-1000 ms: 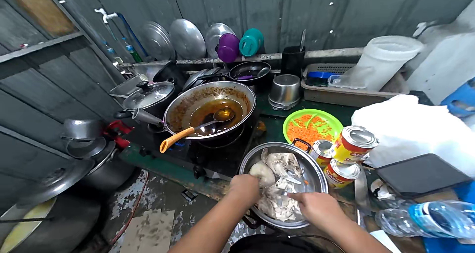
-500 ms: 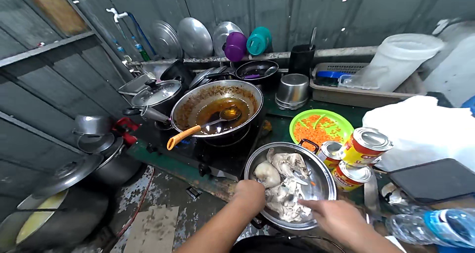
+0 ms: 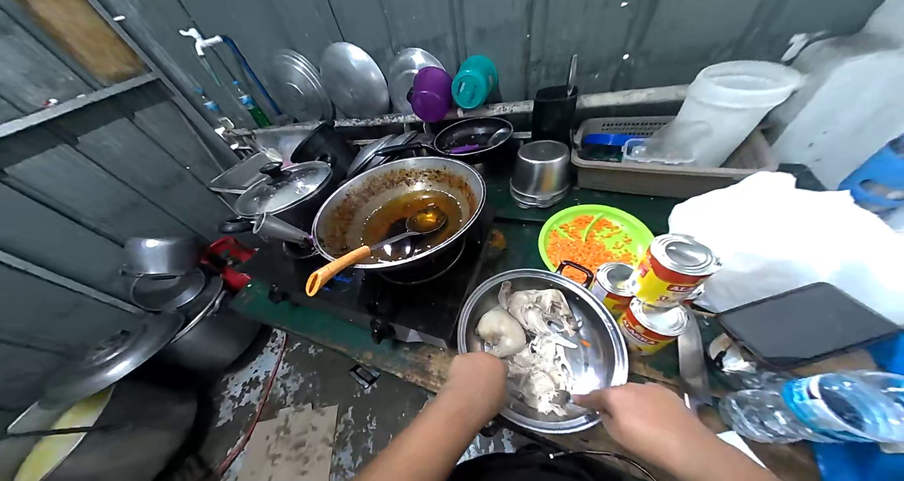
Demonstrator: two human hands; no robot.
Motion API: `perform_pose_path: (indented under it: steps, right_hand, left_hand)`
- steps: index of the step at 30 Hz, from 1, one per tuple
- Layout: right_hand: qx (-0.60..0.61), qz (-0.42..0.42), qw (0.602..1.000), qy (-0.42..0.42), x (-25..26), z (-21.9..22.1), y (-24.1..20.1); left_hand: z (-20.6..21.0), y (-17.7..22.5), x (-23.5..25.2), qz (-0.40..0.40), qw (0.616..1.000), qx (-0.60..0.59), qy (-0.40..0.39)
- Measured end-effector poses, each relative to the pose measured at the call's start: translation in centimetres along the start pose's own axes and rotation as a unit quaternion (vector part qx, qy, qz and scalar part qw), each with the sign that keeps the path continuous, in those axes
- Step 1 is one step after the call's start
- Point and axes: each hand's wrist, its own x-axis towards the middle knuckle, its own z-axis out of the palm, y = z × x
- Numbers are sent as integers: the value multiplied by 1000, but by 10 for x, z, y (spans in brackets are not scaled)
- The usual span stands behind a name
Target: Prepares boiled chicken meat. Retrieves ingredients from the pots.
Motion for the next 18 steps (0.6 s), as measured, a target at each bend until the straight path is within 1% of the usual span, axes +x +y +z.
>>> perform_pose_path:
  steps: [3, 5, 9, 11, 14, 16, 18]
  right_hand:
    - [12, 35, 999, 24, 11, -1, 7]
    - [32, 52, 997, 46, 9, 3, 15]
    - [75, 50, 991, 97, -8, 7, 16]
    - [74, 33, 993, 81, -9, 10, 8]
    - [43, 22, 998, 50, 6, 13, -7]
    - [33, 40, 997, 52, 11, 7, -10]
    - [42, 55, 995, 70, 5, 3, -7]
  left_hand:
    - [-1, -2, 4, -1, 1000, 16, -7]
    - [-1, -7, 3, -7, 1000, 10, -3]
    - [1, -17, -3, -37, 999, -24, 12]
    - [1, -13, -3, -40, 999, -29, 15]
    - [2, 2, 3, -41, 999, -7, 10]
    - [-2, 6, 8, -40, 999, 11, 7]
    - [-6, 3, 13, -42, 999, 13, 7]
